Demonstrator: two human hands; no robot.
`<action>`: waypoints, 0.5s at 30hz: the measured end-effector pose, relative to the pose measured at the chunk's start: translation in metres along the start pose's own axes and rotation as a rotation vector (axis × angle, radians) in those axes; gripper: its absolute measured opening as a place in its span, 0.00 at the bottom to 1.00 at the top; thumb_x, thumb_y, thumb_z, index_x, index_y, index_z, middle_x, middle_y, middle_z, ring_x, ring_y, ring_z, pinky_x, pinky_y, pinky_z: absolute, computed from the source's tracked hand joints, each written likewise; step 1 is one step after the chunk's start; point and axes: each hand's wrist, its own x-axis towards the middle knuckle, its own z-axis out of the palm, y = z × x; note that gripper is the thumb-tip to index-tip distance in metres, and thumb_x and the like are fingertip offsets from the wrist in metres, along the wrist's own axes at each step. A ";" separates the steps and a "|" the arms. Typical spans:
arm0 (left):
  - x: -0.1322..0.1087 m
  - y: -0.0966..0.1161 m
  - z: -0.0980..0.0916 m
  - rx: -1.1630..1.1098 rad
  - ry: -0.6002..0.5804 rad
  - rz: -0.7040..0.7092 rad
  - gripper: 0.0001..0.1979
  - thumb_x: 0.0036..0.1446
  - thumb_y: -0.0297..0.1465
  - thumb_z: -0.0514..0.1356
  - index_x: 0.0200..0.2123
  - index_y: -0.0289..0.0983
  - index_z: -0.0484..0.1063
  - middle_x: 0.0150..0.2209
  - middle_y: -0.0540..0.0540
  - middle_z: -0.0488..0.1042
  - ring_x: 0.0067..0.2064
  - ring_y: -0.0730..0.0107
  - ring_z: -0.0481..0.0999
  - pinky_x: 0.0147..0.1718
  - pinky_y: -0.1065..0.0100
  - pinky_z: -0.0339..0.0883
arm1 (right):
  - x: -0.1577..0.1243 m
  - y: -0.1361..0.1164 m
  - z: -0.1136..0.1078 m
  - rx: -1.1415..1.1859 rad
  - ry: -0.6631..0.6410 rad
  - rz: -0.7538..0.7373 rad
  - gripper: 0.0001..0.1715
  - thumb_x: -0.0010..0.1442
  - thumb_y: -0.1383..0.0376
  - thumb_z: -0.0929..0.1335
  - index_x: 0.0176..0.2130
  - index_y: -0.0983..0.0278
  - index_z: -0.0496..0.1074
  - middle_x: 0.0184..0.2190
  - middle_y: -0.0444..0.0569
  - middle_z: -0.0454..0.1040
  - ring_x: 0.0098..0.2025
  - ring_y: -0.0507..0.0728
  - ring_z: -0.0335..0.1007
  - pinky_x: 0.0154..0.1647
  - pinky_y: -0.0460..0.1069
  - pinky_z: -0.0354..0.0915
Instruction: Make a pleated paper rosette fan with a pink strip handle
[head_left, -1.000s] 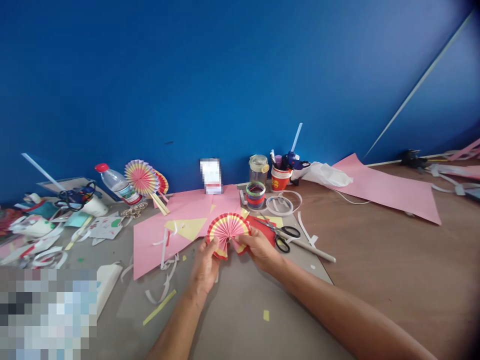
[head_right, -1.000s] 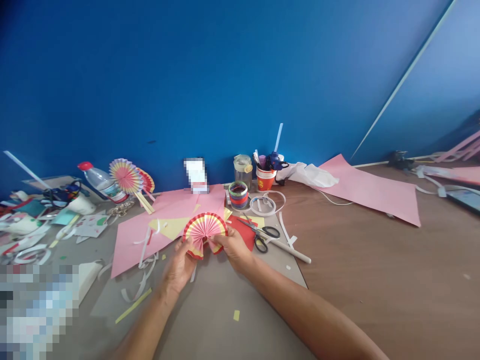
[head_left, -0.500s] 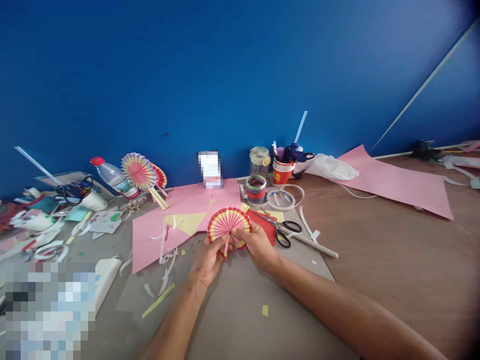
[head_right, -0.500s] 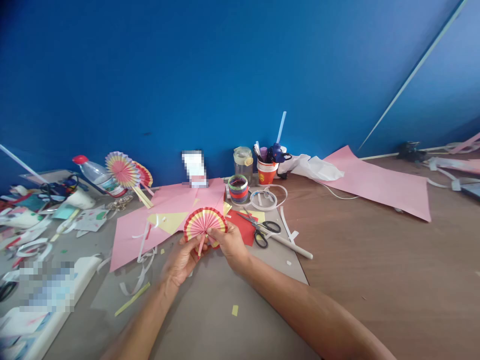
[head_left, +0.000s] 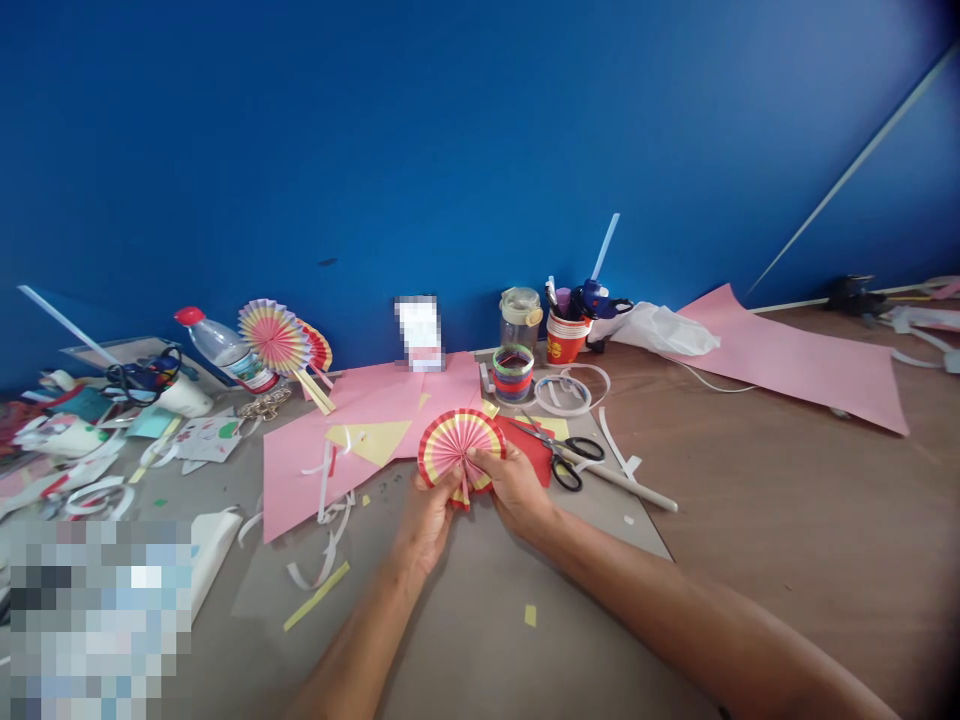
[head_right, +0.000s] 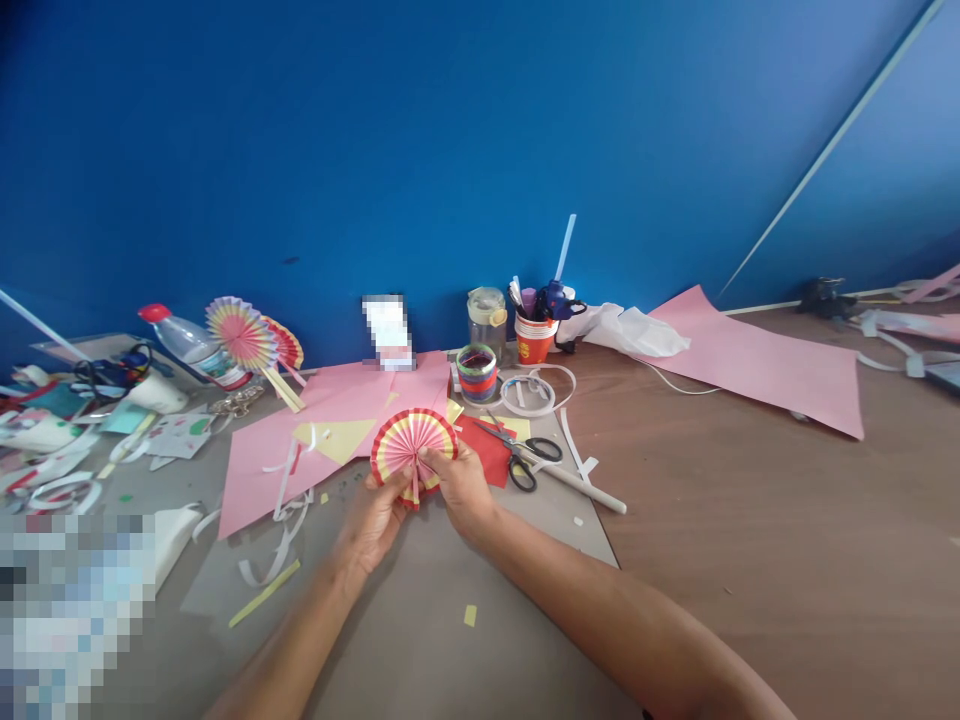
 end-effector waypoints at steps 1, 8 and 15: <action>0.000 0.000 0.001 0.000 0.001 0.006 0.16 0.42 0.33 0.70 0.37 0.34 0.77 0.36 0.43 0.80 0.39 0.62 0.78 0.37 0.67 0.70 | 0.000 0.000 0.000 0.001 0.011 -0.007 0.13 0.41 0.64 0.75 0.27 0.65 0.70 0.22 0.42 0.72 0.24 0.51 0.66 0.31 0.48 0.64; -0.004 0.000 0.005 -0.006 0.057 -0.019 0.17 0.40 0.32 0.71 0.36 0.33 0.77 0.33 0.44 0.80 0.35 0.66 0.78 0.33 0.70 0.69 | -0.003 -0.002 0.002 0.004 0.002 0.021 0.14 0.41 0.63 0.75 0.28 0.65 0.70 0.23 0.45 0.74 0.26 0.54 0.69 0.31 0.50 0.65; -0.006 0.002 0.009 -0.037 0.072 -0.026 0.16 0.38 0.31 0.72 0.33 0.34 0.76 0.28 0.48 0.78 0.26 0.72 0.74 0.24 0.73 0.63 | -0.002 0.004 0.001 -0.022 0.061 -0.028 0.13 0.42 0.63 0.74 0.28 0.65 0.71 0.23 0.44 0.74 0.26 0.54 0.69 0.32 0.50 0.65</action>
